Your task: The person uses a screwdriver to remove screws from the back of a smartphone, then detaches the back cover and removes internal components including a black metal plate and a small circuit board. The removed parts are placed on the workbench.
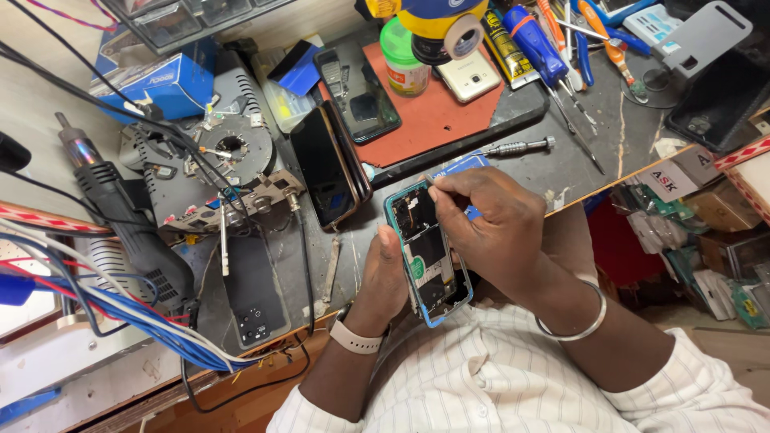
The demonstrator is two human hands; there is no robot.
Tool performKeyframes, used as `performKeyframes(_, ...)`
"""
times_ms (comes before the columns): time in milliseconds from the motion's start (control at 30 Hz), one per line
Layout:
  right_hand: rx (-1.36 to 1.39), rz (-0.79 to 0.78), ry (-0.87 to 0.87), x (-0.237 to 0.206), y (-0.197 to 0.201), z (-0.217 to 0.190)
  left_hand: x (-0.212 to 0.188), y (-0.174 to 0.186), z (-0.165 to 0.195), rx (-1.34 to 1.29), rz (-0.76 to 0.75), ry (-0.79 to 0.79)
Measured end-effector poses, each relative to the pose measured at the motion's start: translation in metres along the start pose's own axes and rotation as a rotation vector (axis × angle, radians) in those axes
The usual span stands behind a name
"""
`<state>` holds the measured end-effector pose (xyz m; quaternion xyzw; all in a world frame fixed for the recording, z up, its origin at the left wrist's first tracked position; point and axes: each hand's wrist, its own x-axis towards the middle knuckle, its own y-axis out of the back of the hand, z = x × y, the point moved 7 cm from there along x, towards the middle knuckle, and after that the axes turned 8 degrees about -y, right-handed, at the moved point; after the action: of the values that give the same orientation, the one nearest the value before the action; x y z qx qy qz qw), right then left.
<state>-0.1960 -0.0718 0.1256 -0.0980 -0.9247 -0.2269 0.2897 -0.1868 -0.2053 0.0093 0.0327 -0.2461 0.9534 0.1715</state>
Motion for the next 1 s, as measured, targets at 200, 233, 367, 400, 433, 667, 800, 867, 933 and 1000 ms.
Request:
performKeyframes(200,-0.076,0.017,0.046,-0.003,-0.002,0.003,-0.002,0.006,-0.001,0.052,0.006,-0.013)
performKeyframes(233,-0.092,0.038,0.052,-0.002,-0.003,0.005,-0.001,0.005,-0.002,0.023,0.005,-0.006)
performKeyframes(367,-0.089,0.017,0.003,0.000,-0.002,0.014,-0.001,0.002,-0.003,-0.066,-0.009,-0.005)
performKeyframes(400,-0.132,-0.003,0.052,0.001,-0.001,0.012,-0.001,0.001,-0.003,-0.083,-0.021,-0.006)
performKeyframes(433,-0.175,-0.024,0.098,0.002,-0.001,0.010,-0.001,0.001,-0.003,-0.072,-0.026,-0.006)
performKeyframes(667,-0.166,-0.296,0.196,0.019,-0.008,0.008,0.001,-0.001,0.001,-0.018,-0.026,0.013)
performKeyframes(800,-0.344,-0.307,0.453,0.022,-0.008,-0.005,0.001,-0.002,0.005,0.052,-0.054,0.005)
performKeyframes(867,-0.408,-0.305,0.571,0.021,-0.008,-0.009,0.001,-0.001,0.006,0.076,-0.049,0.001)
performKeyframes(933,-0.431,-0.315,0.648,0.019,-0.007,-0.011,0.001,-0.001,0.005,0.063,-0.042,0.011)
performKeyframes(1000,-0.364,-0.323,0.581,0.025,-0.008,-0.007,0.001,0.000,0.004,0.021,-0.027,0.029)
